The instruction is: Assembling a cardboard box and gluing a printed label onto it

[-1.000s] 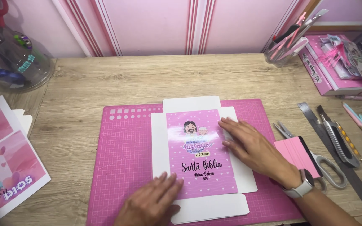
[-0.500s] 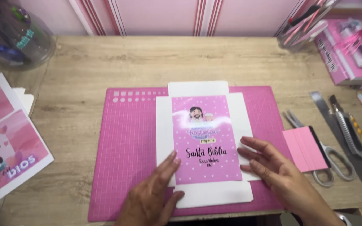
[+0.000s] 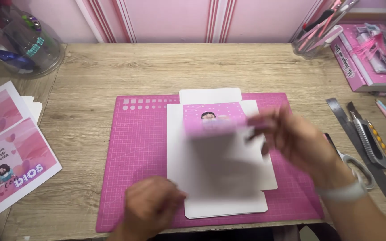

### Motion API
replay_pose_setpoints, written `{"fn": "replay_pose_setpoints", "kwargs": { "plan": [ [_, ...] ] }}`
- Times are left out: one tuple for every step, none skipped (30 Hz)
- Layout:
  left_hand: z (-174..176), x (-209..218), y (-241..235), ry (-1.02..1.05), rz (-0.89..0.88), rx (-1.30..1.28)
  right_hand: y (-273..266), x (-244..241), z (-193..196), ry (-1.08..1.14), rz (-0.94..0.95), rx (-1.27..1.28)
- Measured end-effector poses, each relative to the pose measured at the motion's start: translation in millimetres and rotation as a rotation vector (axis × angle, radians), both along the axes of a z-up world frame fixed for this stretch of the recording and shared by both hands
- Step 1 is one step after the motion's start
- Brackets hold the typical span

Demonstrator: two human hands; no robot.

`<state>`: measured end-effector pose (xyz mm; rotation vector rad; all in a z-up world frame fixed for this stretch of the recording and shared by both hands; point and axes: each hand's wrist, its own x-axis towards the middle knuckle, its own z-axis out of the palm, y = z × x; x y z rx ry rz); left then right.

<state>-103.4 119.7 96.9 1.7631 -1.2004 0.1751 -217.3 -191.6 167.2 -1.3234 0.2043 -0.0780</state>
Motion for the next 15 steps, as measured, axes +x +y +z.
{"fn": "replay_pose_setpoints", "kwargs": {
  "plan": [
    [16,3,-10,-0.407,-0.1,-0.126,-5,12,10,-0.147,0.029,0.042],
    [14,7,-21,-0.409,-0.101,-0.127,-7,21,15,-0.149,0.028,0.04],
    [12,12,-33,-0.586,-0.071,-0.034,-9,31,20,-0.193,0.021,0.138],
    [11,17,-44,-0.763,-0.04,0.06,-11,42,26,-0.237,0.014,0.237],
    [6,25,-59,-0.767,-0.036,0.057,-9,48,31,-0.24,0.017,0.234],
    [2,34,-74,-0.847,0.075,0.157,-6,55,36,-0.191,-0.061,0.155],
    [-1,44,-88,-0.925,0.188,0.256,-4,62,42,-0.143,-0.139,0.075],
    [-14,55,-100,-0.929,0.193,0.253,-5,66,40,-0.149,-0.136,0.071],
    [-26,66,-113,-0.928,0.255,0.303,-7,69,39,-0.146,-0.165,0.049],
    [-38,78,-126,-0.926,0.317,0.352,-10,72,37,-0.143,-0.194,0.027],
    [-45,83,-131,-0.93,0.313,0.347,-10,74,37,-0.146,-0.2,0.025],
    [-51,88,-136,-0.958,0.346,0.347,-11,76,37,-0.143,-0.209,0.015],
    [-59,92,-140,-0.984,0.378,0.35,-11,78,35,-0.138,-0.217,0.007],
    [-61,94,-142,-0.986,0.374,0.348,-11,78,37,-0.139,-0.222,0.008],
    [-62,95,-143,-0.989,0.381,0.354,-9,78,39,-0.147,-0.208,-0.018]
  ]
}}
